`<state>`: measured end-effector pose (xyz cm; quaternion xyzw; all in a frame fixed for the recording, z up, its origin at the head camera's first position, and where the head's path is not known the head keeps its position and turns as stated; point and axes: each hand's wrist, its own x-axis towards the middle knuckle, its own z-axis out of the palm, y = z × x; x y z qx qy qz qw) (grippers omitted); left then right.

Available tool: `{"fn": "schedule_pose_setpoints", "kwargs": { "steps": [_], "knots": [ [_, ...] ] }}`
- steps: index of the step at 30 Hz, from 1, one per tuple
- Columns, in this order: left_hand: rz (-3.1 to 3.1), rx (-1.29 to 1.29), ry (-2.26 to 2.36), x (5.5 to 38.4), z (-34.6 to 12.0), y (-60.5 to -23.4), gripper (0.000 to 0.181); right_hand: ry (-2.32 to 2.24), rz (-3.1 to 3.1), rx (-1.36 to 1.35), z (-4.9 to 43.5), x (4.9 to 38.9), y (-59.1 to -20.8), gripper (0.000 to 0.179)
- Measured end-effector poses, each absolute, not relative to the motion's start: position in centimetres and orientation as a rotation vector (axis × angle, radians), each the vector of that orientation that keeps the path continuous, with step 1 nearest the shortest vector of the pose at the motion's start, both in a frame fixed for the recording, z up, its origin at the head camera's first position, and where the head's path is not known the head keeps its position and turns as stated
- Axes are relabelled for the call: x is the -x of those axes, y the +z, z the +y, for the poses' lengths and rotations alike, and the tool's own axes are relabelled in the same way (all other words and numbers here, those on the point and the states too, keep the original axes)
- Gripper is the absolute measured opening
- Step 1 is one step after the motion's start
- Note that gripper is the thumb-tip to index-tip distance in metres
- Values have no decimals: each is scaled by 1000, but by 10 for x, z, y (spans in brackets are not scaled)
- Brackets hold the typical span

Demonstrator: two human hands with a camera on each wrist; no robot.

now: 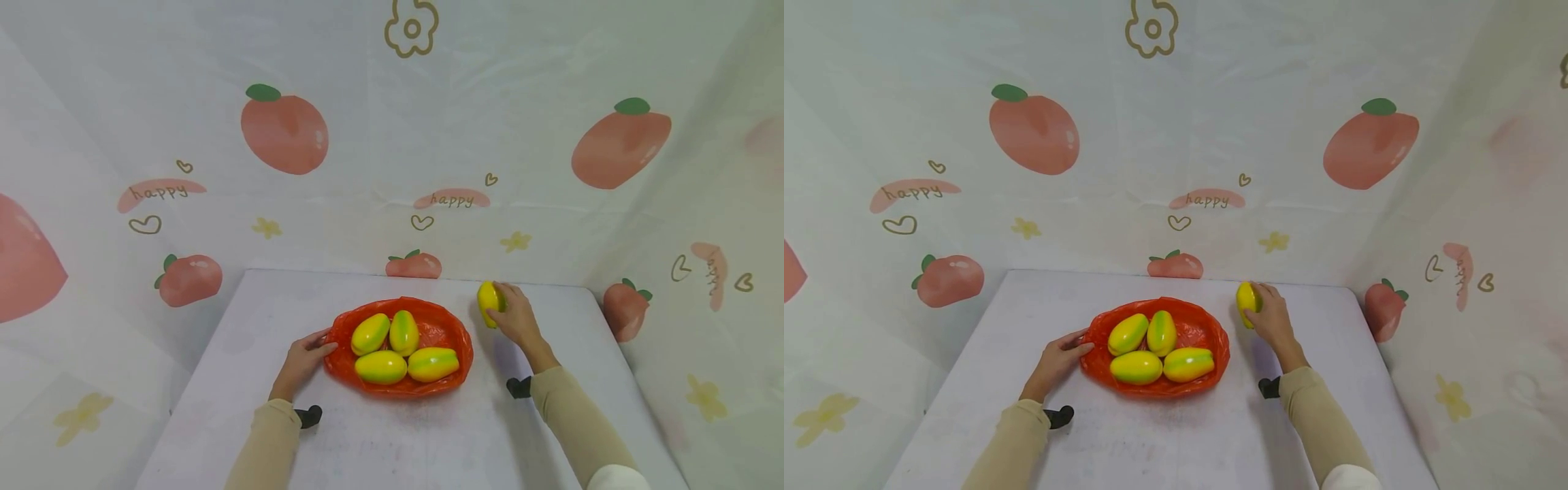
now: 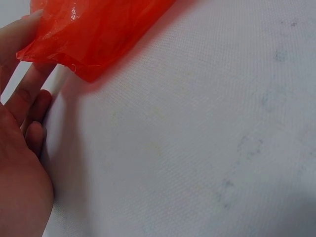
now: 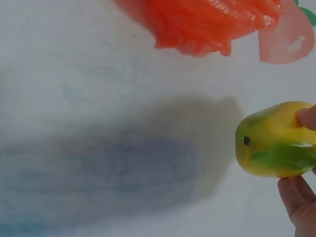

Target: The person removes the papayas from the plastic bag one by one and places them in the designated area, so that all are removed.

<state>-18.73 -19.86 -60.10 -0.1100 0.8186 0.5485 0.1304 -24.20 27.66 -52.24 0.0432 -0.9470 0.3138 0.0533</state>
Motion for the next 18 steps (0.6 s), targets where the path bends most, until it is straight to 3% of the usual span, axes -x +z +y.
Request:
{"fn": "schedule_pose_setpoints", "kwargs": {
  "steps": [18],
  "knots": [
    [2419,302,1566,186,-197,-599,63,904,-3005,-33,296,246,-535,65]
  ]
}}
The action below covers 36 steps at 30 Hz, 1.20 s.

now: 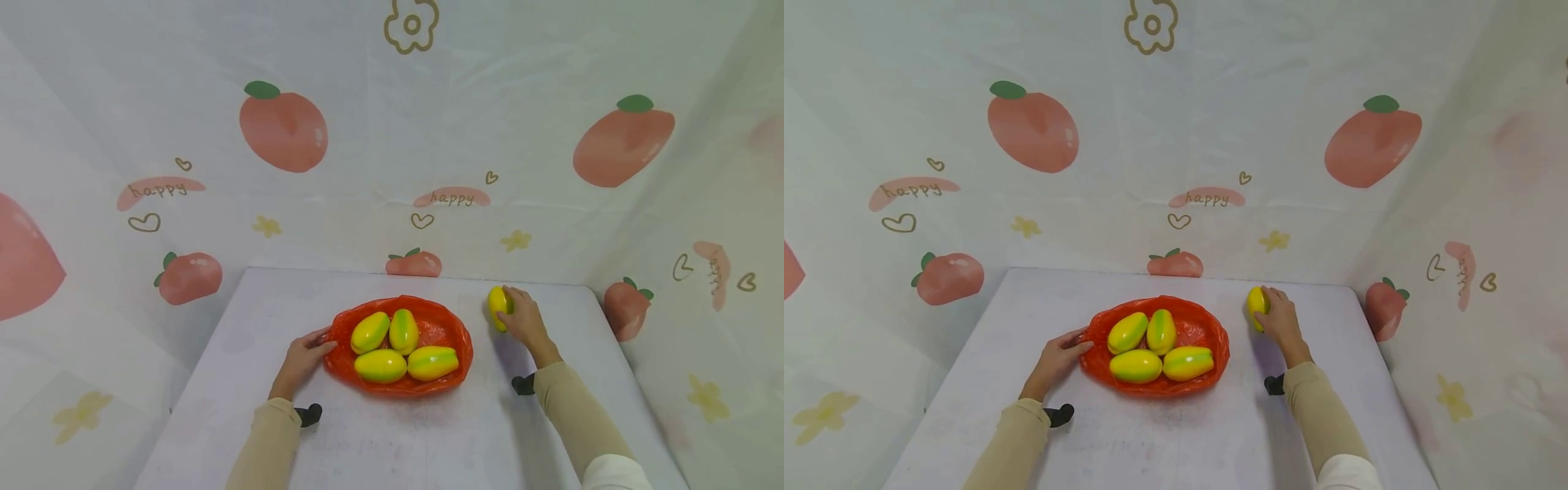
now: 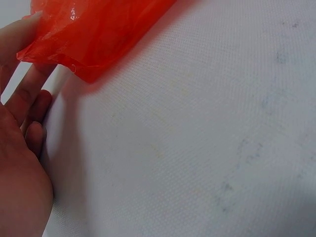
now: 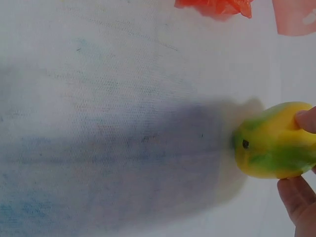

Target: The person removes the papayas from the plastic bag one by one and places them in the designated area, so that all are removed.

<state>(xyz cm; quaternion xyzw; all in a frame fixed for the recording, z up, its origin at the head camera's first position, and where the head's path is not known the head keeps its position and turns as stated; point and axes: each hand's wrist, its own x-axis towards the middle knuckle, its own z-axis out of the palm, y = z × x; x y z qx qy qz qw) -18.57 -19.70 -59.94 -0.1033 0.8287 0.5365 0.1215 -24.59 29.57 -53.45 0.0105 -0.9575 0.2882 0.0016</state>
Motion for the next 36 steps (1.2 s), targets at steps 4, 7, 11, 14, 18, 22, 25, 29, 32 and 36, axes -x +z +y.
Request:
{"fn": "schedule_pose_setpoints", "kwargs": {
  "steps": [4,7,11,14,18,22,25,29,32,36],
  "knots": [
    [2408,321,1566,186,-197,-599,64,906,-3012,-23,294,250,-537,65],
    [2400,332,1563,185,-197,-599,65,894,-3024,-23,294,251,-538,65],
    [2414,329,1556,185,-197,-599,66,877,-3067,-8,294,252,-538,66],
    [2422,322,1557,186,-197,-599,66,867,-3097,10,294,253,-537,67],
    [2424,317,1560,187,-197,-599,64,873,-3126,39,294,254,-537,67],
    [2424,322,1552,187,-196,-598,63,874,-3148,62,294,256,-538,69],
    [2422,321,1550,186,-196,-597,63,860,-3159,64,294,256,-537,70],
    [2411,332,1553,186,-195,-598,63,834,-3171,52,295,255,-535,71],
    [2406,336,1547,186,-195,-598,65,813,-3172,43,295,255,-533,72],
    [2402,332,1552,185,-196,-598,65,749,-3182,8,293,253,-531,74]
  ]
}}
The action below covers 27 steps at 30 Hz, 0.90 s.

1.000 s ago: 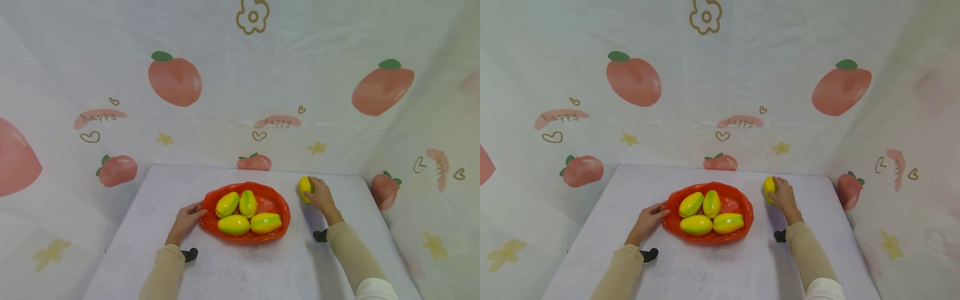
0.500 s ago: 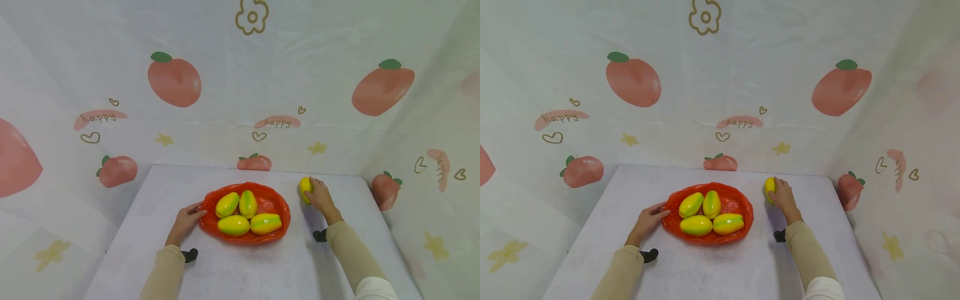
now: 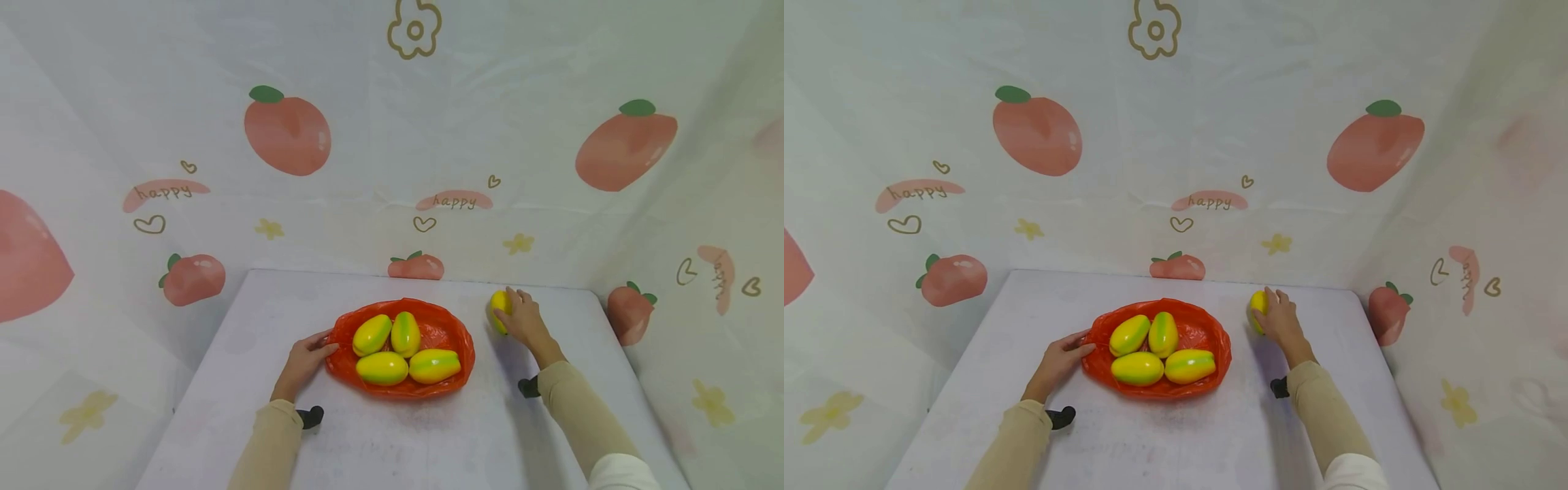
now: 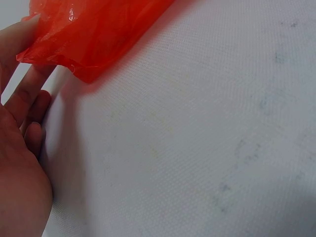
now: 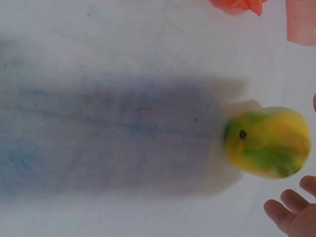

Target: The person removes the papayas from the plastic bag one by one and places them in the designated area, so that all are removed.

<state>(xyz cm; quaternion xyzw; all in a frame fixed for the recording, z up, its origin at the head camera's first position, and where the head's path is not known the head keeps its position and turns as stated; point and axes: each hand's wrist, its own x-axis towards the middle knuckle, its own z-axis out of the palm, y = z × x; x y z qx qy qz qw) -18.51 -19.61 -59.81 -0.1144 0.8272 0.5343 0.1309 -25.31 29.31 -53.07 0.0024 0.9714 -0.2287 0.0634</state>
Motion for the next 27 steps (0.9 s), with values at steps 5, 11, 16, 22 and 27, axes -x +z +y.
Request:
{"fn": "schedule_pose_setpoints", "kwargs": {
  "steps": [5,11,16,22,27],
  "knots": [
    [2408,323,1562,185,-197,-598,64,-609,2945,25,290,250,-530,79],
    [2407,318,1570,185,-196,-598,63,-474,2974,59,285,246,-527,88],
    [2409,316,1574,185,-196,-599,61,-355,3006,93,282,242,-523,92],
    [2421,303,1574,185,-197,-600,59,-309,3003,112,276,239,-518,96],
    [2409,312,1569,185,-196,-597,59,-280,2990,112,271,238,-514,99]
  ]
}}
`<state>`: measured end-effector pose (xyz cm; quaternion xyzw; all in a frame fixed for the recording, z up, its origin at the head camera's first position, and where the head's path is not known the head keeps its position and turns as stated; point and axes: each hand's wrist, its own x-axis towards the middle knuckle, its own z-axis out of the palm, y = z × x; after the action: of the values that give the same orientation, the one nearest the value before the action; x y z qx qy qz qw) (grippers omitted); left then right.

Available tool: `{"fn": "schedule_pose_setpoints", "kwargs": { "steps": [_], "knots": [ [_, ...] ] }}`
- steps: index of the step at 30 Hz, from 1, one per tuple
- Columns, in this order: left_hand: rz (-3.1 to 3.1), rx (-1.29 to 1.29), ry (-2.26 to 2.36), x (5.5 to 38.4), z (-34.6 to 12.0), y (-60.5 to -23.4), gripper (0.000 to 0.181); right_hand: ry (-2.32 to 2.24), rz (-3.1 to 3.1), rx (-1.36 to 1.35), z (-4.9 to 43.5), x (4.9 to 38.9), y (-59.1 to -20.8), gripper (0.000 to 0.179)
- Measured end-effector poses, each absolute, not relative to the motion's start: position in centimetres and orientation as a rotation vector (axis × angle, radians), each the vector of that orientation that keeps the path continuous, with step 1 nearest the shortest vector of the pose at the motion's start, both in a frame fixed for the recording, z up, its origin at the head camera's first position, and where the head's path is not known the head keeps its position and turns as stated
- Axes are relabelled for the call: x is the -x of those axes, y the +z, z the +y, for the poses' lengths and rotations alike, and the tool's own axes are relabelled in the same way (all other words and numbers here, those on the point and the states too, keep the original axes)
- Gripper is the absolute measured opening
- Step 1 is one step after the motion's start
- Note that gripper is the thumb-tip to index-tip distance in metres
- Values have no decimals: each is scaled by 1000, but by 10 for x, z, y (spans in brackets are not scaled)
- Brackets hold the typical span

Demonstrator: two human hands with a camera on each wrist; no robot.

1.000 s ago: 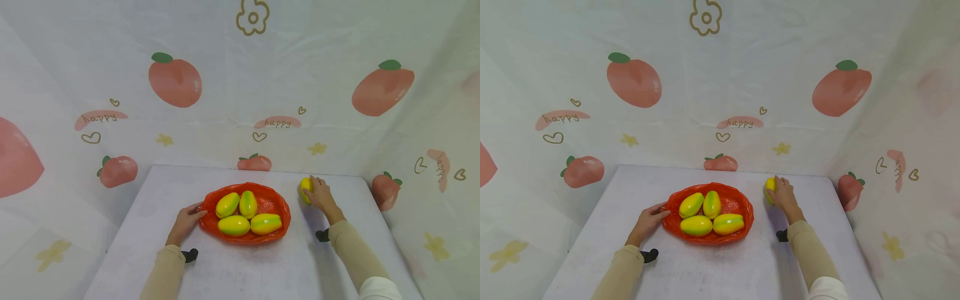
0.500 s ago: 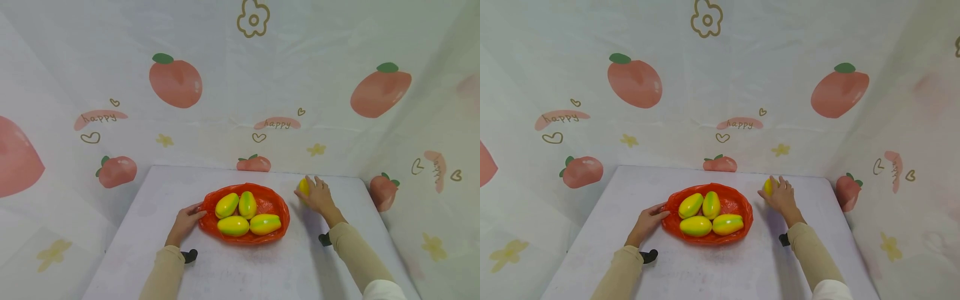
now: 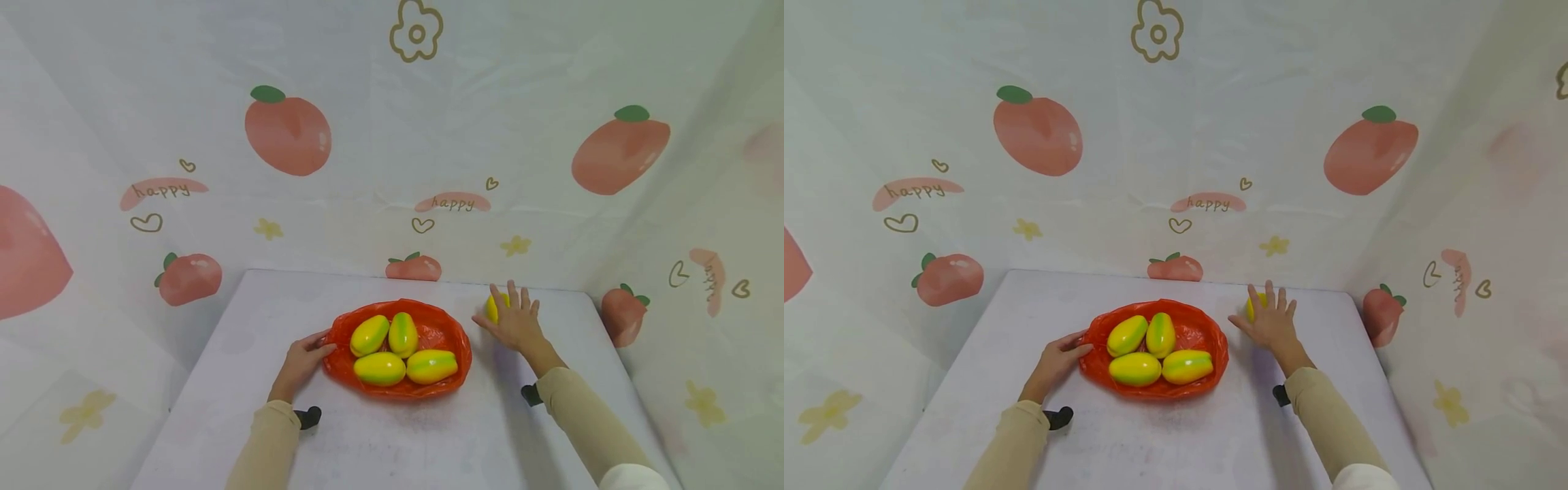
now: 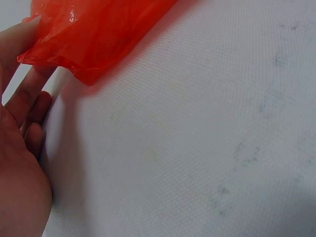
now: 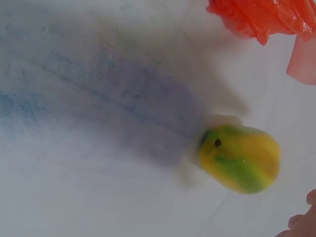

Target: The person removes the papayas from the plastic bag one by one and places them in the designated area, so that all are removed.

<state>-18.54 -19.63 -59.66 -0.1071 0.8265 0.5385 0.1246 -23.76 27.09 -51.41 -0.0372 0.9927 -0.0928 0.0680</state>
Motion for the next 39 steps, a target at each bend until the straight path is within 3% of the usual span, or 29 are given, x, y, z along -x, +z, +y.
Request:
{"fn": "schedule_pose_setpoints", "kwargs": {
  "steps": [39],
  "knots": [
    [2413,302,1583,183,-196,-597,58,-144,3013,638,209,199,-490,96]
  ]
}}
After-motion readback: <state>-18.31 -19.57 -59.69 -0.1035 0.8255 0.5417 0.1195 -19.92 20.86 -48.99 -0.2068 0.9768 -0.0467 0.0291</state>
